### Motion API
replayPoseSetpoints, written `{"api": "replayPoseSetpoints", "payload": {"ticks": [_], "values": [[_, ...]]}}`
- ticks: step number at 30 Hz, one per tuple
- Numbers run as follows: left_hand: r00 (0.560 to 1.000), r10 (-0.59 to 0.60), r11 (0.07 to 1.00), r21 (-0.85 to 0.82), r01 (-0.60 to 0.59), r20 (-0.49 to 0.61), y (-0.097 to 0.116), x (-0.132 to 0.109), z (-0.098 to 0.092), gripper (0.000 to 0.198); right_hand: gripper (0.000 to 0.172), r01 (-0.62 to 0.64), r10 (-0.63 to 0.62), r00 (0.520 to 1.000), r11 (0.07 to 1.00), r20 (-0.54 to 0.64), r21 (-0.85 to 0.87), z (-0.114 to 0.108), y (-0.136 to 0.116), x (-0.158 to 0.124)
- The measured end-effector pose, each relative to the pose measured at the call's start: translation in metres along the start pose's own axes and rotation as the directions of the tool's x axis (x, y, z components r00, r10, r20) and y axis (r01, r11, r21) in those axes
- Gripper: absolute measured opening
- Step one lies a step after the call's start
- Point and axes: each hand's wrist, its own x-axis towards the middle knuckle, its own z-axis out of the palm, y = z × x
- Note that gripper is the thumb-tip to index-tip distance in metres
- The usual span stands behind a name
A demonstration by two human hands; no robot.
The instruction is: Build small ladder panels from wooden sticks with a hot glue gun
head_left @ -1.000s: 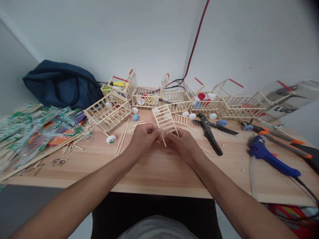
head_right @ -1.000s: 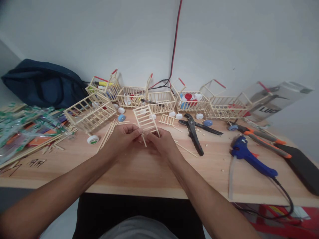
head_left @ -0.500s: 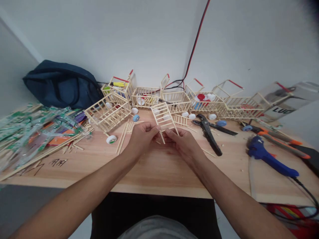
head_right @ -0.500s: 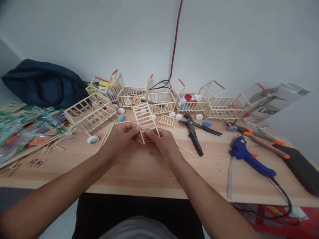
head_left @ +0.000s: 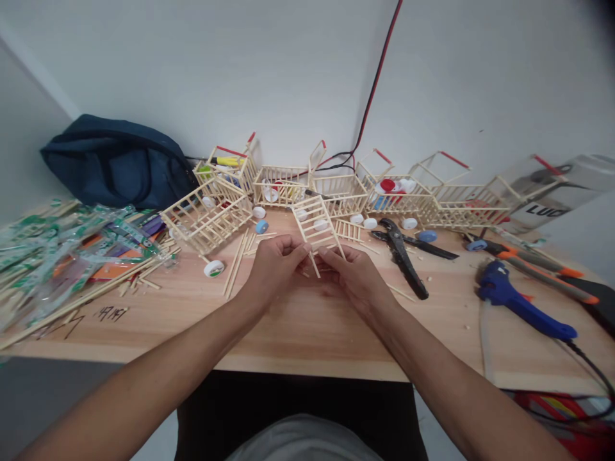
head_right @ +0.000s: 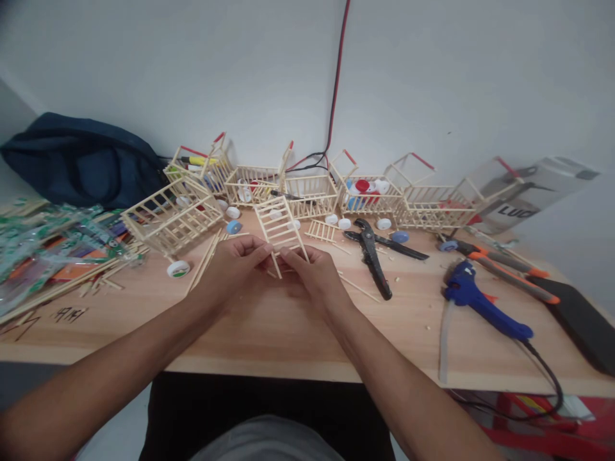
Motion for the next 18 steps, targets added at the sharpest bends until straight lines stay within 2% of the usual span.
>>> {"api": "replayPoseSetpoints", "payload": {"ticks": [15,18], "values": [[1.000,-0.012,1.000,-0.028,0.012,0.015,-0.0015,0.0008,-0.0006,0.022,0.027,0.108,-0.108,0.994,0.991,0.000,-0.073,-0.0011,0.0014,-0.0010],[1.000,0.001,0.999,-0.038,0.000,0.019,-0.0016,0.0010,-0.0021,0.022,0.025,0.125,-0.124,0.992,0.990,0.031,-0.065,-0.0028,0.0012,-0.0001]]}}
